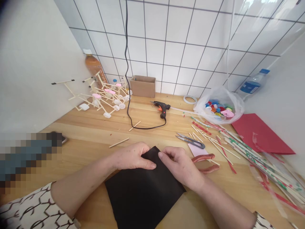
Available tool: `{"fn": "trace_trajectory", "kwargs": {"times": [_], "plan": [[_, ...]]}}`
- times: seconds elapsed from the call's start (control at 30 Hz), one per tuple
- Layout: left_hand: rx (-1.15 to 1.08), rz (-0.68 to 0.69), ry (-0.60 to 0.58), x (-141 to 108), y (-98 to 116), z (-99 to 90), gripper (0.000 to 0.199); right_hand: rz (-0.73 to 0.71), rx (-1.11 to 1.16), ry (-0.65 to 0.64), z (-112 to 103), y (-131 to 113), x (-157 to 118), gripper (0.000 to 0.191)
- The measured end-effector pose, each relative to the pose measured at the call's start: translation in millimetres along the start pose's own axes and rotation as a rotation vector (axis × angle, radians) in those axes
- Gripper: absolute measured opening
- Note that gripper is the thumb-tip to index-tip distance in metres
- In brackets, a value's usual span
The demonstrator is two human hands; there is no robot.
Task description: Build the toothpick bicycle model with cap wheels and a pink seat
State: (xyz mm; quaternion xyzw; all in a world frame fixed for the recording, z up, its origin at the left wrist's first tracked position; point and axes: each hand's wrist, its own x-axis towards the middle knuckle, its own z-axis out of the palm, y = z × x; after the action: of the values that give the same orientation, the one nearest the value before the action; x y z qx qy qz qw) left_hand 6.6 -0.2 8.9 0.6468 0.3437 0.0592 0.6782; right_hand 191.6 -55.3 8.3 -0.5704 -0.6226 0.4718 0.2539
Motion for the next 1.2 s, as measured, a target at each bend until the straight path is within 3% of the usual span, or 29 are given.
{"fn": "trace_trajectory", "kwargs": {"times": [0.13, 0.27, 0.47, 0.63, 0.73, 0.97, 1.07, 1.2], "plan": [[-0.003, -0.026, 0.027, -1.4, -0.3, -3.5, 0.022, 0.065, 0.164, 0.024, -4.7, 1.3, -1.3, 0.036], [-0.196, -0.002, 0.045, 0.1, -2.6, -12.2, 0.031, 0.117, 0.375, 0.145, -13.6, 6.0, -0.9, 0.031], [-0.458, 0.229, 0.138, 6.9, -10.3, -23.1, 0.034, 0.120, 0.676, 0.422, -25.2, 12.9, 6.0, 0.020], [-0.719, 0.302, 0.182, 11.9, -14.5, -16.8, 0.044, 0.076, 0.800, 0.588, -30.1, 10.8, 9.5, 0.011], [-0.726, 0.287, 0.148, 11.0, -11.8, -6.5, 0.044, 0.065, 0.822, 0.625, -29.6, 10.5, 10.3, 0.013], [-0.675, 0.177, 0.320, 11.9, -11.0, 0.6, 0.037, -0.019, 0.525, 0.543, -39.6, 16.7, 12.3, 0.026], [-0.701, 0.193, 0.398, 13.7, -10.5, -6.8, 0.039, -0.096, 0.228, 0.601, -57.0, 16.3, 8.5, 0.027], [-0.721, 0.171, 0.484, 13.2, -7.5, -15.2, 0.043, -0.069, -0.237, 0.608, -77.0, 24.0, 3.4, 0.028]]}}
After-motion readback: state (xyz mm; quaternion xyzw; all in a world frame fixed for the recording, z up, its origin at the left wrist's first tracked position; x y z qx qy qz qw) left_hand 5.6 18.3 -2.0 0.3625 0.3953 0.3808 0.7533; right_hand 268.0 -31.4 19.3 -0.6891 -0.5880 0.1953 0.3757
